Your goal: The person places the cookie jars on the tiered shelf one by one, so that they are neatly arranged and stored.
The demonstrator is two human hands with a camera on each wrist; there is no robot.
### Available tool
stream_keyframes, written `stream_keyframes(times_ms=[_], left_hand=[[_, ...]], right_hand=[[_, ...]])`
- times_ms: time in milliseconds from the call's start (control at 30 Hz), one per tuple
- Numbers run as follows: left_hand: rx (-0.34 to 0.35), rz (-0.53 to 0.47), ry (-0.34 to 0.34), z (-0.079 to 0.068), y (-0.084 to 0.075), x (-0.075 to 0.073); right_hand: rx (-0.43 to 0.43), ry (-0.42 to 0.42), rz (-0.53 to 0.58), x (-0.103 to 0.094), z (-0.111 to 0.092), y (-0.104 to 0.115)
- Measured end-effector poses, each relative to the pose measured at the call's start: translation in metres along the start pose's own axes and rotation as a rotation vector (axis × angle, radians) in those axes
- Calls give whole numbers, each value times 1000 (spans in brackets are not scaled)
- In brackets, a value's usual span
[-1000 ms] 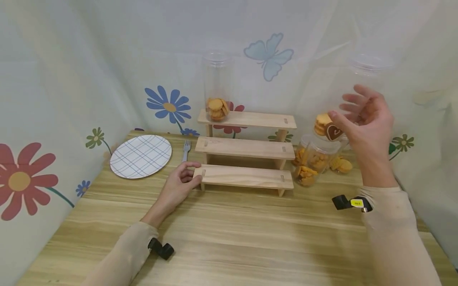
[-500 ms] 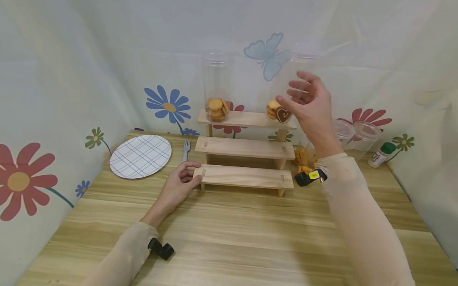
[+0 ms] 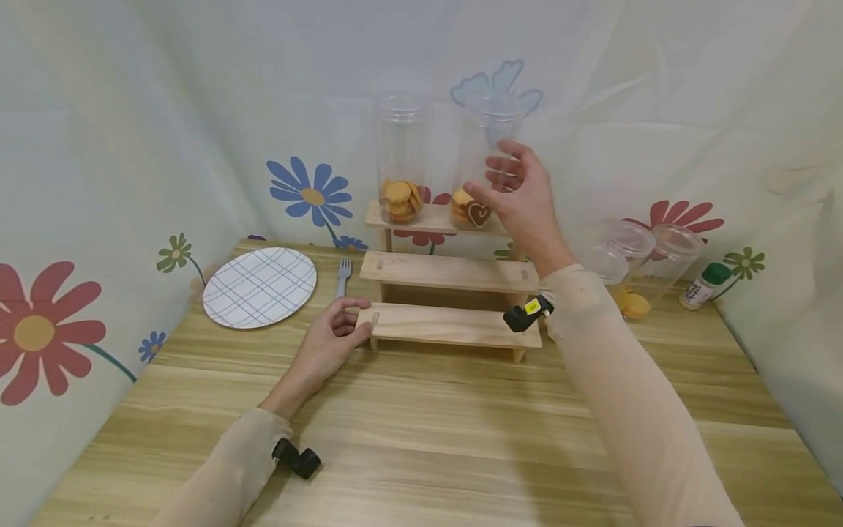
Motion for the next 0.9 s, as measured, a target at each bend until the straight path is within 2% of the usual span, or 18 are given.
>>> stream_keyframes(times_ms=[233,733,900], left_hand=[[-3,-8,3,0,-2,2],[-8,-17,1,0,-1,2],[-8,-13,-6,0,0,0]], right_hand=[[36,-20,1,6,3,-16],[36,-34,14,10,0,-28],[18,-30,-41,11,-5,-32]])
Point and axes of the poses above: each hand's wrist, its own z-axis towards the middle knuckle, its own x-axis out of the palm, y = z × x, the point moved 9 cm from there along z, towards the middle knuckle, and after that the axes turned 7 degrees about z, right-handed, at the moved point
